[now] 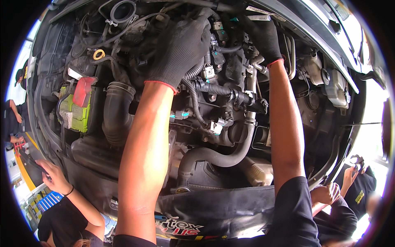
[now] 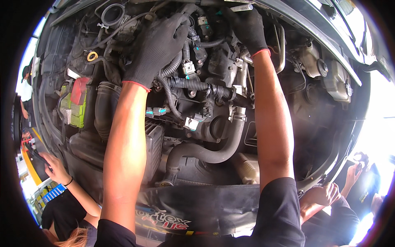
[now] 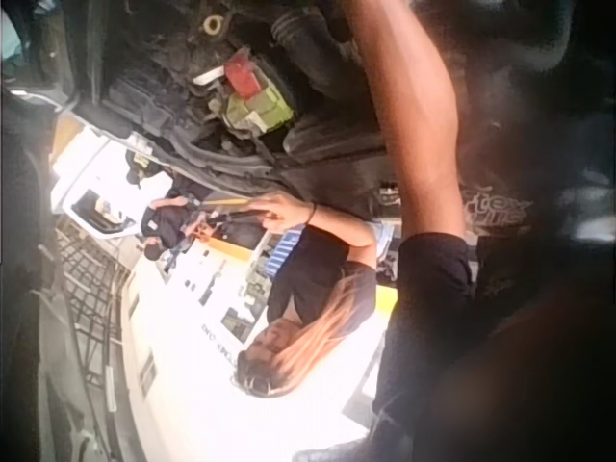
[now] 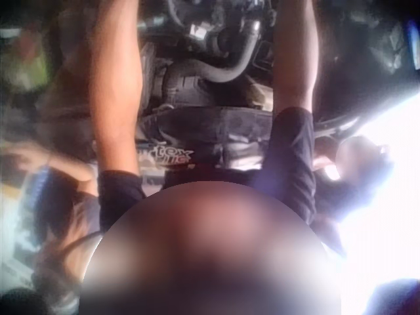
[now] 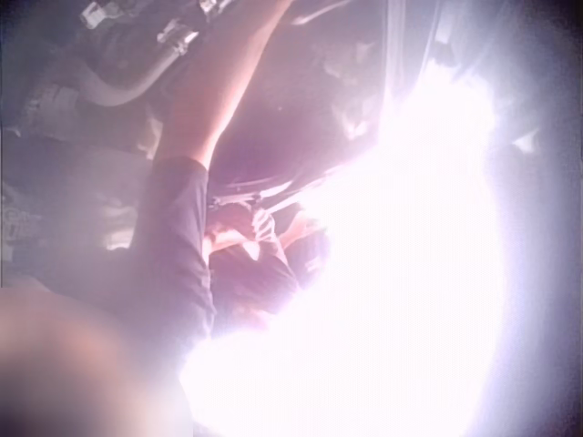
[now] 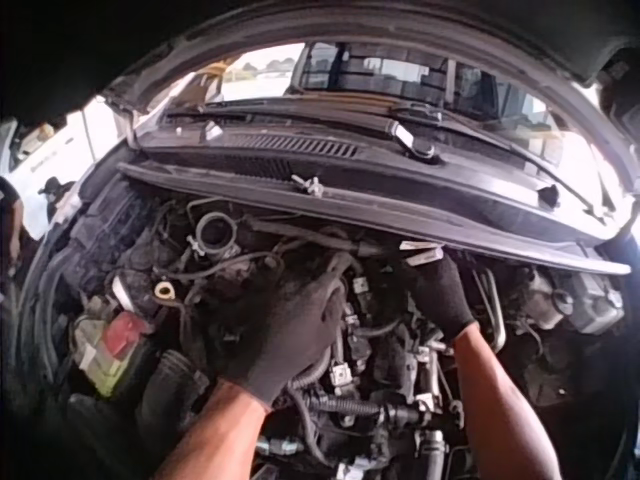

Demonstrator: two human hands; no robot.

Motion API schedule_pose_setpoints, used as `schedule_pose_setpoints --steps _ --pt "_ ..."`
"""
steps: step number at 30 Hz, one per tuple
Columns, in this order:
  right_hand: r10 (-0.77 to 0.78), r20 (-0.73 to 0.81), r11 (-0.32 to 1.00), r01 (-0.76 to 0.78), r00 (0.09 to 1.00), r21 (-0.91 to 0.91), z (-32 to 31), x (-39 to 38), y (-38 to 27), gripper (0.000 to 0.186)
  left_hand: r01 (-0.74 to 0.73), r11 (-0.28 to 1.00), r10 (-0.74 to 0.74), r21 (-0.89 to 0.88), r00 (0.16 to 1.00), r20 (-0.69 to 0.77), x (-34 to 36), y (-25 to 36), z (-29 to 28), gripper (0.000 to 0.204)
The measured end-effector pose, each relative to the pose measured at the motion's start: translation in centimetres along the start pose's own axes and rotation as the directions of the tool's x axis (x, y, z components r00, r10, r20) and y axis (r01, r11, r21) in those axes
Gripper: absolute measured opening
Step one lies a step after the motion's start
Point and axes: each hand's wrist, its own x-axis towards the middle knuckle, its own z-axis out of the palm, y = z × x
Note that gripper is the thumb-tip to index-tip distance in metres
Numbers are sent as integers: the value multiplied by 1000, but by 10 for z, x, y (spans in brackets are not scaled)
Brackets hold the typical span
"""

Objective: The person works inside a car engine bay, manipulating hoses and electrical connectors while wearing gloves. They adjust components near the intake manifold and valve cover, occasionally using a marker to label parts. A coworker assists by holding a flashlight and observing the work.

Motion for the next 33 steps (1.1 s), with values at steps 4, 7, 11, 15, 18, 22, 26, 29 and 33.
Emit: schedule_pose_setpoints --steps 4,7,11,15,18,22,26,29,33 --pt "-9 16 992 7 1000 129 0 0 2 31 9 1000 -9 17 1000 9 -2 1 -3 27" --pt "17 18 979 -20 1000 203 -1 -2 -1 30 -2 996 2 89 1000 3 -1 4 -5 28" --pt "12 47 947 -26 999 321 -5 -2 26 28 -26 991 28 135 1000 -11 1 3 -2 27" --pt "-29 16 972 24 999 235 2 -1 11 18 -61 993 65 102 997 -36 1 0 -3 28" --pt "-142 -26 985 144 989 93 3 2 2 16 -13 995 14 100 1000 -7 -1 3 -5 30" --pt "-182 -47 983 183 982 12 7 2 -1 12 -5 993 6 115 1000 -12 -2 4 -6 31" --pt "-187 63 931 197 980 -306 3 0 -4 27 19 994 -22 108 999 27 -1 5 -7 31" --pt "-235 120 917 261 964 -302 2 3 -7 24 37 994 -42 103 998 54 0 3 -9 31" --pt "-269 14 946 267 963 -182 6 11 -7 13 79 993 -88 89 992 93 0 6 -11 29"
